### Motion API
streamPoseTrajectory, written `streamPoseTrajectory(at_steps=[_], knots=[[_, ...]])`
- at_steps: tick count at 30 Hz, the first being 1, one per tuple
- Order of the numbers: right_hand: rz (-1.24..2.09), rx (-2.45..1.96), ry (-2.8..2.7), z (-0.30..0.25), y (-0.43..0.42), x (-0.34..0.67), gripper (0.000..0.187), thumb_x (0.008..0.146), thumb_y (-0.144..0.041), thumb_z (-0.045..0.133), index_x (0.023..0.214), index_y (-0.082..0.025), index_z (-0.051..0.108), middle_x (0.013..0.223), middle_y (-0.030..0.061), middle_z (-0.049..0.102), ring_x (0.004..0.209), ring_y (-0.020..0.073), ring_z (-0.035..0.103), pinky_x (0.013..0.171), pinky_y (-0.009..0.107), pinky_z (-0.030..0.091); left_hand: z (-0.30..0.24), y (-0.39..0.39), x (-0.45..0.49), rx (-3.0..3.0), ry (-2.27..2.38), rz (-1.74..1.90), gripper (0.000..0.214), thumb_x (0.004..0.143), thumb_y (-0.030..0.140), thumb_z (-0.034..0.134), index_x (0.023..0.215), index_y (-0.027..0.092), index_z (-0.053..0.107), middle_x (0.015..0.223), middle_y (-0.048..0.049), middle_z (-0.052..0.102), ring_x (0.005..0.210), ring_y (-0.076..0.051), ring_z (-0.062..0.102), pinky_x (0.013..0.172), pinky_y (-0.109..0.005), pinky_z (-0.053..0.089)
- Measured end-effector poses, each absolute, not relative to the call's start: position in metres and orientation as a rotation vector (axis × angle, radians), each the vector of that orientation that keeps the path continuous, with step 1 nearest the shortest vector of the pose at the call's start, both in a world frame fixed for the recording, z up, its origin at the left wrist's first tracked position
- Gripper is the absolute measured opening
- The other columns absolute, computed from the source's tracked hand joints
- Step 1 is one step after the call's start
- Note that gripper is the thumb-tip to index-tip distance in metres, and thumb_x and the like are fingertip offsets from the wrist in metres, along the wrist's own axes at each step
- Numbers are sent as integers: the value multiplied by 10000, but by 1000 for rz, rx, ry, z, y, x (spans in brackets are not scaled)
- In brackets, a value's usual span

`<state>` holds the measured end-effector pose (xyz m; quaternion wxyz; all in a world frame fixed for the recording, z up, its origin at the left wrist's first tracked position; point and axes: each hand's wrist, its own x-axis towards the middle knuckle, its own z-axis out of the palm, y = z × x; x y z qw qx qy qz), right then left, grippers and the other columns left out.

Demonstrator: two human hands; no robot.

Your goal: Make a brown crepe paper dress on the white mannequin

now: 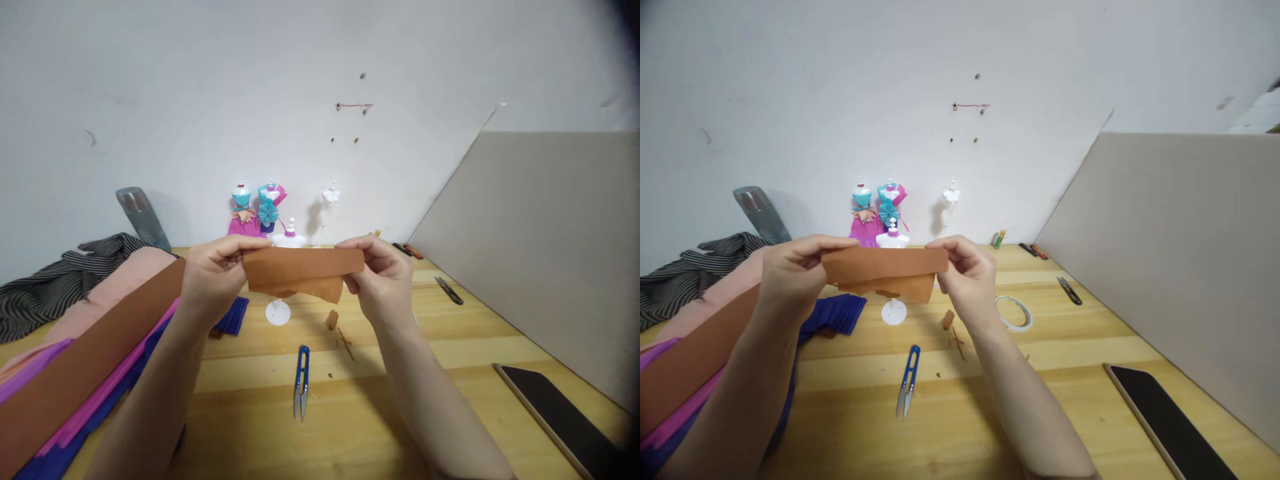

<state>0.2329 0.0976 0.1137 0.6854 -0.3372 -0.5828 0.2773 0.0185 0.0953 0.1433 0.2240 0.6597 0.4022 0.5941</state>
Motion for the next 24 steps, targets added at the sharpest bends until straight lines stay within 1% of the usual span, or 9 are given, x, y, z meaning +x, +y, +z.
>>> streamPoseTrajectory(at_steps=[2, 5, 8, 11, 15, 18, 19, 21, 24], knots=[[657, -691, -1377, 117, 94, 242, 80, 731, -289, 710, 759, -216, 700, 613, 9, 625, 411, 86, 453, 353, 222, 333, 147, 88, 17, 1782, 991, 1466, 211, 669, 145, 652, 837, 186, 773, 745, -36, 744, 672, -171, 678, 600, -237, 548], [677, -550, -1664, 126, 83, 259, 102, 751, -315, 714, 722, -217, 720, 616, 45, 653, 482, 132, 551, 402, 247, 392, 152, 75, 8, 1946, 820, 1043, 201, 688, 170, 695, 857, 230, 783, 645, -33, 717, 566, -163, 642, 502, -228, 507], [680, -412, -1921, 135, 71, 268, 149, 836, -316, 620, 781, -242, 736, 571, 36, 647, 442, 119, 532, 408, 249, 390, 154, 61, -2, 2075, 734, 841, 262, 736, 180, 671, 960, 275, 770, 644, -43, 712, 546, -166, 622, 501, -244, 485], [649, -432, -1933, 137, 65, 265, 163, 845, -291, 597, 778, -243, 738, 553, 32, 642, 425, 117, 518, 400, 248, 382, 156, 56, -7, 2046, 741, 862, 282, 720, 175, 665, 961, 276, 771, 632, -56, 710, 529, -178, 616, 487, -255, 481], [638, -656, -1662, 131, 76, 253, 126, 770, -310, 680, 710, -207, 722, 595, 41, 644, 444, 116, 507, 379, 237, 369, 158, 67, -5, 1942, 885, 1102, 246, 662, 187, 719, 887, 259, 785, 654, -46, 708, 513, -160, 601, 442, -231, 465], [756, -742, -1484, 121, 93, 245, 130, 743, -325, 696, 785, -203, 717, 564, -6, 589, 380, 69, 402, 328, 200, 306, 157, 86, -1, 1788, 948, 1194, 169, 635, 205, 723, 796, 212, 775, 717, -50, 710, 546, -154, 611, 440, -219, 466], [796, -767, -1458, 118, 98, 243, 153, 743, -324, 694, 833, -203, 717, 555, -20, 567, 375, 63, 385, 325, 194, 298, 155, 93, 1, 1733, 939, 1178, 171, 637, 212, 719, 801, 203, 766, 700, -45, 702, 539, -144, 602, 447, -215, 468], [854, -784, -1428, 113, 107, 239, 203, 738, -313, 694, 908, -202, 710, 545, -43, 522, 375, 54, 378, 331, 186, 294, 149, 105, 3, 1657, 939, 1164, 241, 657, 227, 702, 892, 202, 751, 633, -17, 668, 440, -92, 513, 397, -189, 412], [906, -771, -1414, 108, 116, 236, 220, 730, -295, 691, 927, -198, 708, 541, -54, 495, 384, 50, 390, 348, 181, 295, 141, 117, 2, 1636, 981, 1176, 336, 668, 238, 694, 999, 189, 722, 643, -5, 658, 385, -47, 406, 352, -162, 331]])
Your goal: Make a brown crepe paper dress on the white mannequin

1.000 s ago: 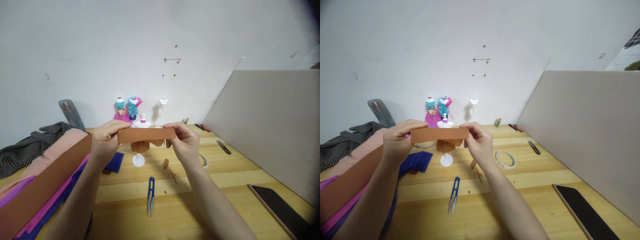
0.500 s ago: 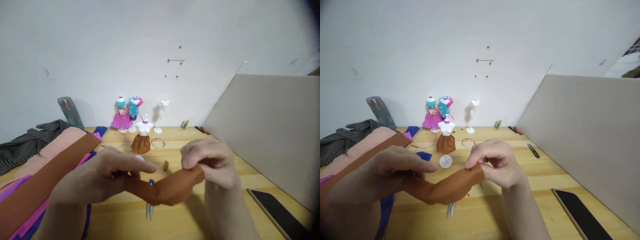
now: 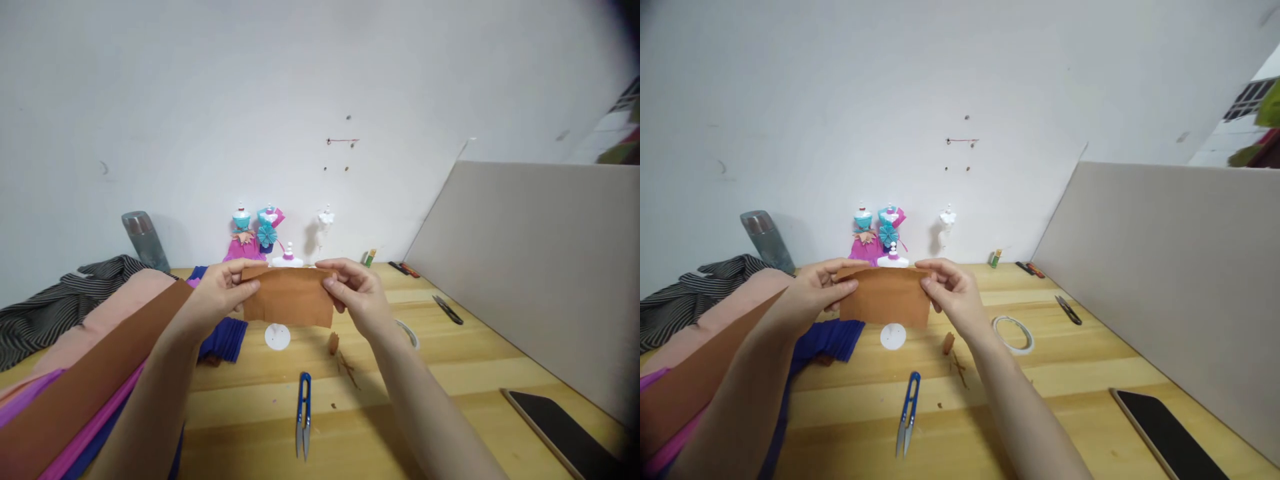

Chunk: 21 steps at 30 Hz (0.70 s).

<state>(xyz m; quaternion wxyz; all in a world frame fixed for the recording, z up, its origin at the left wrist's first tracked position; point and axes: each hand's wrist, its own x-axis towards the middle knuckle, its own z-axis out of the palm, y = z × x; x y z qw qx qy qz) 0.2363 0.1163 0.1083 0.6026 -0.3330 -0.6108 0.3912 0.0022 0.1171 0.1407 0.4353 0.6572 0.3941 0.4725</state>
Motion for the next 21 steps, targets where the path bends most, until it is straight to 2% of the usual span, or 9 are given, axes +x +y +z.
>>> streamPoseTrajectory(at_steps=[3, 8, 12, 16, 21], knots=[[930, -768, -1401, 106, 121, 235, 173, 718, -302, 683, 843, -188, 722, 520, -43, 514, 388, 56, 394, 351, 184, 292, 137, 120, 1, 1637, 982, 1160, 326, 669, 244, 692, 987, 178, 724, 664, -9, 662, 411, -45, 416, 370, -154, 342], [980, -758, -1319, 104, 122, 234, 143, 667, -304, 699, 745, -187, 725, 533, -11, 587, 408, 71, 409, 361, 195, 303, 136, 119, 0, 1560, 1026, 1174, 210, 619, 189, 688, 820, 188, 749, 515, 30, 590, 403, -55, 418, 386, -158, 355], [1063, -709, -1275, 104, 123, 235, 189, 655, -292, 709, 818, -200, 733, 530, -28, 563, 412, 70, 408, 376, 195, 298, 131, 121, -1, 1502, 992, 1185, 297, 629, 192, 708, 924, 200, 747, 587, 23, 625, 412, -41, 417, 400, -150, 351], [1099, -703, -1288, 103, 125, 237, 220, 671, -296, 710, 865, -196, 736, 498, -45, 514, 401, 68, 398, 376, 193, 279, 128, 124, -1, 1554, 915, 1193, 373, 709, 279, 695, 1068, 180, 713, 554, 29, 578, 419, -52, 421, 401, -157, 338], [1126, -663, -1300, 102, 126, 237, 211, 648, -268, 721, 847, -209, 758, 551, -21, 590, 406, 59, 391, 385, 200, 269, 133, 120, 3, 1571, 935, 1237, 287, 675, 259, 718, 936, 146, 754, 575, 17, 599, 438, -43, 391, 403, -148, 313]])
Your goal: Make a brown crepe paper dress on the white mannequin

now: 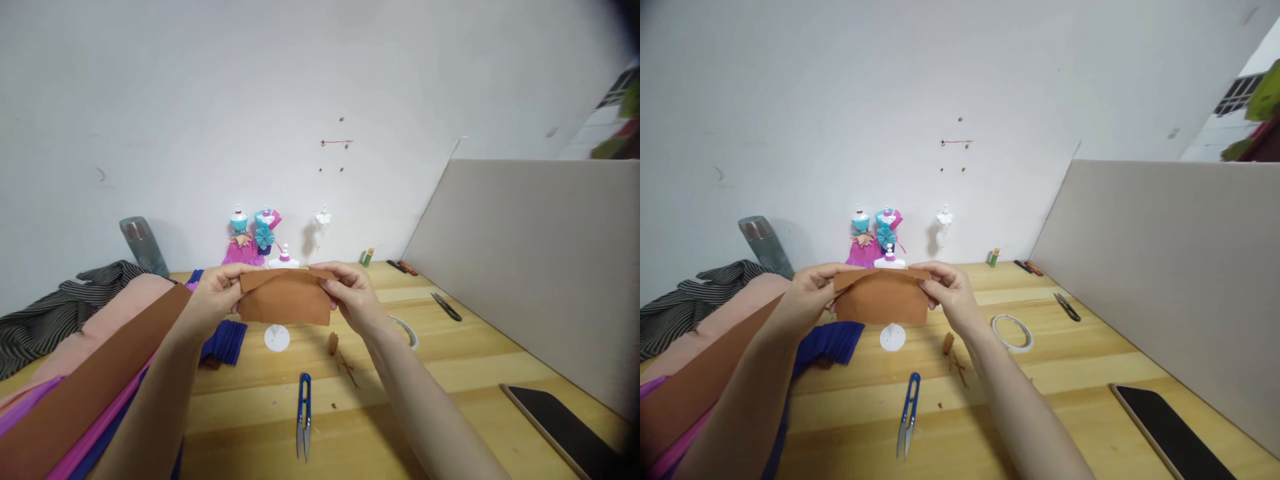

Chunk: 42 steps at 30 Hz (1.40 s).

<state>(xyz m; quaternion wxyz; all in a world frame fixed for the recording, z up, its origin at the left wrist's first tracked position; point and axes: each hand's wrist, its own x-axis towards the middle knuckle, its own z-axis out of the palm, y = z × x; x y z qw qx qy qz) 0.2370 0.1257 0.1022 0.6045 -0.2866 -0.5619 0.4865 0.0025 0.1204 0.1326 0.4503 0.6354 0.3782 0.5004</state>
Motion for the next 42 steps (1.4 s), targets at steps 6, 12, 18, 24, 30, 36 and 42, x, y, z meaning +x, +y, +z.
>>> streamPoseTrajectory(at_steps=[6, 12, 18, 24, 30, 36, 42], knots=[[1201, -631, -1232, 106, 125, 235, 161, 623, -249, 727, 773, -227, 781, 435, -42, 531, 384, 54, 355, 426, 221, 260, 134, 120, 3, 1562, 937, 1262, 257, 655, 212, 714, 899, 147, 762, 622, 7, 639, 467, -50, 421, 420, -149, 337], [1311, -608, -1199, 102, 129, 236, 165, 623, -225, 689, 764, -205, 774, 407, -44, 513, 379, 61, 361, 439, 225, 276, 126, 126, 2, 1437, 860, 1315, 287, 699, 225, 705, 982, 205, 748, 710, -13, 701, 510, -73, 511, 455, -168, 386], [1350, -590, -1166, 99, 134, 237, 124, 624, -208, 628, 701, -181, 722, 384, -50, 483, 350, 69, 375, 418, 215, 285, 118, 132, -2, 1476, 826, 1290, 128, 719, 203, 683, 803, 201, 779, 665, -15, 703, 457, -56, 488, 432, -163, 388], [1349, -624, -1163, 100, 135, 237, 147, 619, -280, 606, 649, -163, 689, 455, -2, 546, 372, 101, 437, 386, 228, 294, 117, 135, -3, 1405, 798, 1297, 168, 716, 228, 696, 859, 206, 781, 675, -26, 703, 481, -73, 521, 424, -164, 397], [1251, -692, -1172, 104, 127, 230, 223, 616, -354, 747, 615, -165, 628, 483, -37, 509, 414, 64, 400, 403, 200, 280, 118, 136, -3, 1492, 792, 1312, 208, 690, 175, 691, 877, 192, 782, 675, -32, 704, 453, -56, 479, 430, -165, 389], [1169, -725, -1180, 104, 127, 228, 280, 597, -318, 790, 787, -175, 641, 530, -69, 497, 436, 58, 404, 397, 185, 292, 117, 137, -4, 1483, 774, 1287, 182, 728, 205, 659, 867, 191, 776, 606, -14, 660, 436, -59, 480, 424, -167, 384], [1102, -719, -1248, 103, 129, 231, 276, 646, -318, 761, 853, -169, 654, 561, -67, 500, 437, 53, 418, 410, 193, 308, 116, 139, -8, 1471, 774, 1277, 136, 714, 190, 667, 804, 189, 768, 546, 10, 613, 426, -57, 471, 418, -166, 379]])
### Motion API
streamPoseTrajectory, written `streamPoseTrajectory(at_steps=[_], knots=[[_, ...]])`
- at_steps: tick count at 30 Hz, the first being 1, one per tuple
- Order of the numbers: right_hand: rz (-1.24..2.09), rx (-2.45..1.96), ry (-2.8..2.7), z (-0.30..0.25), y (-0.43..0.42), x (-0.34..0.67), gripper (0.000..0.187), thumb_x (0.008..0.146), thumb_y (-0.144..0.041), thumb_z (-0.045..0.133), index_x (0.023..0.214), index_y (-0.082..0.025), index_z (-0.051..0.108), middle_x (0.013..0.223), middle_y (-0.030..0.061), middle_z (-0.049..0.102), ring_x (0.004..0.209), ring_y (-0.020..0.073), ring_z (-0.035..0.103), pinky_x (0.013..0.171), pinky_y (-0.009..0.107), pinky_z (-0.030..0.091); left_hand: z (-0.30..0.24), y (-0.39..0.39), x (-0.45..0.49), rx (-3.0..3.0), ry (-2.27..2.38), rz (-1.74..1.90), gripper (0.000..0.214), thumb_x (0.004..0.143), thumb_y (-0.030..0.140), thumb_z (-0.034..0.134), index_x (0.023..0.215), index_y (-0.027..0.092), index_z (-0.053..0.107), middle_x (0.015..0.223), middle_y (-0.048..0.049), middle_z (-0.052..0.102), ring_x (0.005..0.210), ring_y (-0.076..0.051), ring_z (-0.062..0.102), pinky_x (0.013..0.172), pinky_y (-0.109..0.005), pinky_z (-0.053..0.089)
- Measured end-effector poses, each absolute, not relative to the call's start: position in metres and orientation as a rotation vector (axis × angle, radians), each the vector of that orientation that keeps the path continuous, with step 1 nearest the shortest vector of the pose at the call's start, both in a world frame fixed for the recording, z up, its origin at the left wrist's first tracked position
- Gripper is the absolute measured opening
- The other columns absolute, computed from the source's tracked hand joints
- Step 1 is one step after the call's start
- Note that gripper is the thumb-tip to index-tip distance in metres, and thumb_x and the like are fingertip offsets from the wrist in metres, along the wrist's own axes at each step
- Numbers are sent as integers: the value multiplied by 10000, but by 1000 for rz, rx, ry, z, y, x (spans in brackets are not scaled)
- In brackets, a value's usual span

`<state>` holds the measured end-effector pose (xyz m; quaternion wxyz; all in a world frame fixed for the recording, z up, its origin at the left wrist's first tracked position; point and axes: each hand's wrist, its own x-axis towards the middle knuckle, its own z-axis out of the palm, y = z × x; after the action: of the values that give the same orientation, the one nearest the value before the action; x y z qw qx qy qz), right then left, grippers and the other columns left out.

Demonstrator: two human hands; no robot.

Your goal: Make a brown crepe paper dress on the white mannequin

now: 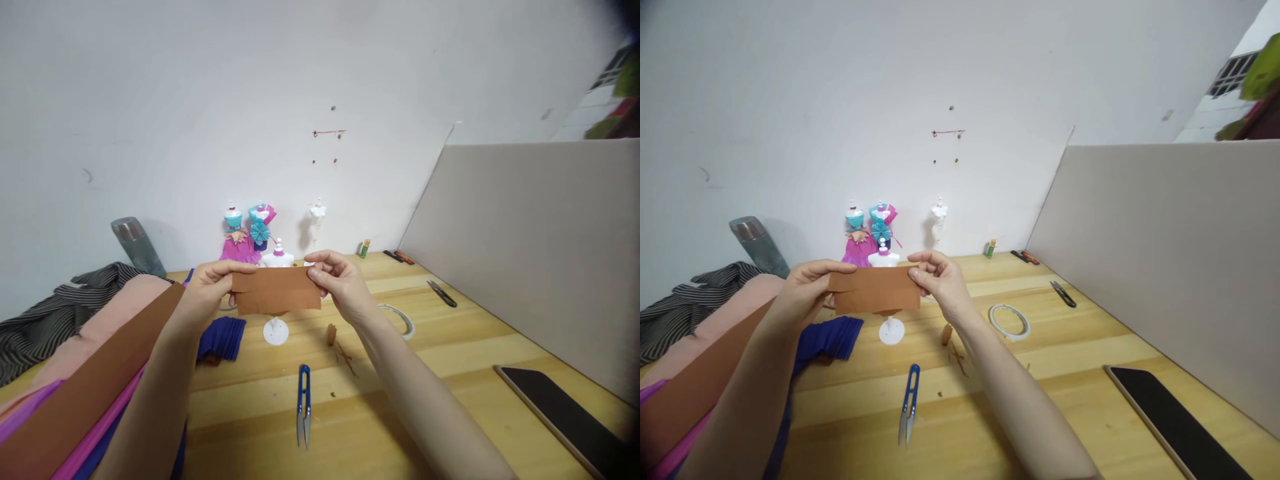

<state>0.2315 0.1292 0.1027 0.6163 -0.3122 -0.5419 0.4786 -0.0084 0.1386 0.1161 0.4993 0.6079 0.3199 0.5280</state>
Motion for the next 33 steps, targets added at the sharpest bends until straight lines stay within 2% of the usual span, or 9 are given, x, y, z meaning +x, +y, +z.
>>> streamPoseTrajectory(at_steps=[10, 14, 18, 24, 27, 30, 33], knots=[[1068, -758, -1253, 103, 127, 231, 284, 643, -363, 750, 840, -174, 671, 565, -49, 511, 454, 62, 396, 395, 190, 288, 122, 133, -3, 1447, 838, 1265, 308, 700, 176, 656, 996, 169, 740, 633, 1, 642, 450, -61, 475, 428, -175, 374], [1068, -788, -1238, 103, 128, 230, 273, 633, -372, 754, 804, -173, 680, 545, -42, 522, 458, 67, 401, 398, 189, 296, 123, 132, -1, 1456, 855, 1282, 275, 701, 181, 661, 958, 165, 756, 631, -13, 657, 499, -80, 516, 477, -187, 406], [1075, -793, -1239, 102, 129, 230, 267, 633, -373, 753, 796, -171, 687, 534, -42, 521, 449, 67, 399, 396, 192, 295, 124, 132, -2, 1444, 859, 1286, 231, 713, 225, 663, 907, 154, 767, 707, -44, 697, 481, -70, 497, 463, -193, 402], [1068, -806, -1239, 101, 129, 231, 297, 633, -373, 750, 844, -169, 701, 556, -36, 538, 452, 68, 410, 393, 196, 306, 123, 134, -2, 1438, 879, 1235, 310, 669, 201, 690, 970, 154, 745, 603, 2, 637, 425, -52, 442, 414, -175, 360], [1041, -858, -1274, 101, 129, 231, 294, 637, -379, 738, 828, -159, 702, 543, -27, 556, 445, 72, 425, 398, 203, 330, 125, 133, -3, 1460, 939, 1211, 325, 675, 230, 693, 989, 154, 736, 661, -13, 662, 452, -59, 467, 428, -177, 382], [969, -894, -1338, 101, 129, 230, 248, 670, -382, 703, 764, -153, 679, 520, -28, 544, 424, 73, 423, 393, 209, 326, 127, 131, -5, 1487, 975, 1183, 335, 681, 246, 686, 1003, 167, 731, 684, -13, 668, 475, -66, 488, 437, -174, 395], [861, -903, -1418, 98, 129, 229, 216, 739, -374, 641, 740, -158, 639, 531, -30, 528, 428, 80, 434, 406, 217, 342, 128, 131, -6, 1521, 957, 1160, 322, 653, 227, 702, 964, 157, 742, 571, 18, 611, 437, -51, 450, 425, -159, 377]])
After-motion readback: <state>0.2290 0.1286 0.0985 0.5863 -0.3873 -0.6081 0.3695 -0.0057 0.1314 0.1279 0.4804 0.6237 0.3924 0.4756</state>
